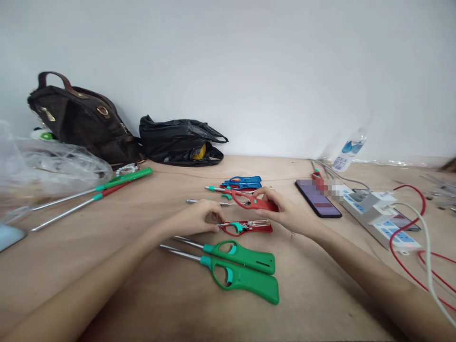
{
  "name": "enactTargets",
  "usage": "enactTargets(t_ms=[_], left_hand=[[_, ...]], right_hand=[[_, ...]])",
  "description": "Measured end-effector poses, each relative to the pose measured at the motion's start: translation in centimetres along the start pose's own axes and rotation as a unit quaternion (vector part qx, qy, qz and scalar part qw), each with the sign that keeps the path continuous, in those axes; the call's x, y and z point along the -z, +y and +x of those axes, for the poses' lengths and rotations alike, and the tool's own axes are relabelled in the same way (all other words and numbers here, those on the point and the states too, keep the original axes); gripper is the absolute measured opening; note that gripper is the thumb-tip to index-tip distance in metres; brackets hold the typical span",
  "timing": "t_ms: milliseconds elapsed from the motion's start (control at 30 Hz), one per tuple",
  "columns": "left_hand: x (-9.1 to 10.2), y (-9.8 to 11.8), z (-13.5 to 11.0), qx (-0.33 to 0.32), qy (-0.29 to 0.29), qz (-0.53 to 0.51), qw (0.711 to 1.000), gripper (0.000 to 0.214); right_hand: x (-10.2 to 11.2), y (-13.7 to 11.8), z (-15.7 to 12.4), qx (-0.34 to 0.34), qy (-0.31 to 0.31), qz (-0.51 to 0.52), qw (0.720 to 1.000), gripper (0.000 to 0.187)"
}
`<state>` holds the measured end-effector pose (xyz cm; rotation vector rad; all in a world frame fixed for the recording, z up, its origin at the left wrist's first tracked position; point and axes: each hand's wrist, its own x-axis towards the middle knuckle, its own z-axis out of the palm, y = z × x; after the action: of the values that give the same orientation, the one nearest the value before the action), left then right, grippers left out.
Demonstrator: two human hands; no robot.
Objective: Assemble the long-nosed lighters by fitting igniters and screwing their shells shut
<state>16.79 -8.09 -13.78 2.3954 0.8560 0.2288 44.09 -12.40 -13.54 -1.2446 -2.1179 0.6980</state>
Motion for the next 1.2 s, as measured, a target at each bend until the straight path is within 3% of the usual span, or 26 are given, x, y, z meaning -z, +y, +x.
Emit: enactTargets(t_ms=[67, 300, 633, 933, 1200], left_hand=[[0.5, -0.6, -0.1, -0.004, 0.007, -0.026, 1.000, 0.022], [1.5, -2.4, -0.1, 0.008, 0.120, 0.005, 0.993, 0.032], [1.1, -0.1, -0.2, -0.027, 0.020, 0.021, 0.999, 0.019], [-0.8, 0.3, 0.3, -0.007, 0.043, 0.027, 0.999, 0.011], [-1.0, 0.4, 0.5, -0.006, 0.041, 0.028, 0.999, 0.009]], right_hand=[[-0.4, 0.0, -0.3, 0.022, -0.017, -0.005, 1.000, 0.030], [-2.1, 0.7, -0.1, 0.058, -0.026, -0.103, 0.993, 0.030], [-3.0, 0.6, -0.4, 0.054, -0.058, -0.092, 0.993, 0.026], [-3.2, 0.9, -0.4, 0.051, -0.050, -0.108, 0.992, 0.028], [-3.4, 1.2, -0.5, 0.049, -0.059, -0.103, 0.992, 0.033]])
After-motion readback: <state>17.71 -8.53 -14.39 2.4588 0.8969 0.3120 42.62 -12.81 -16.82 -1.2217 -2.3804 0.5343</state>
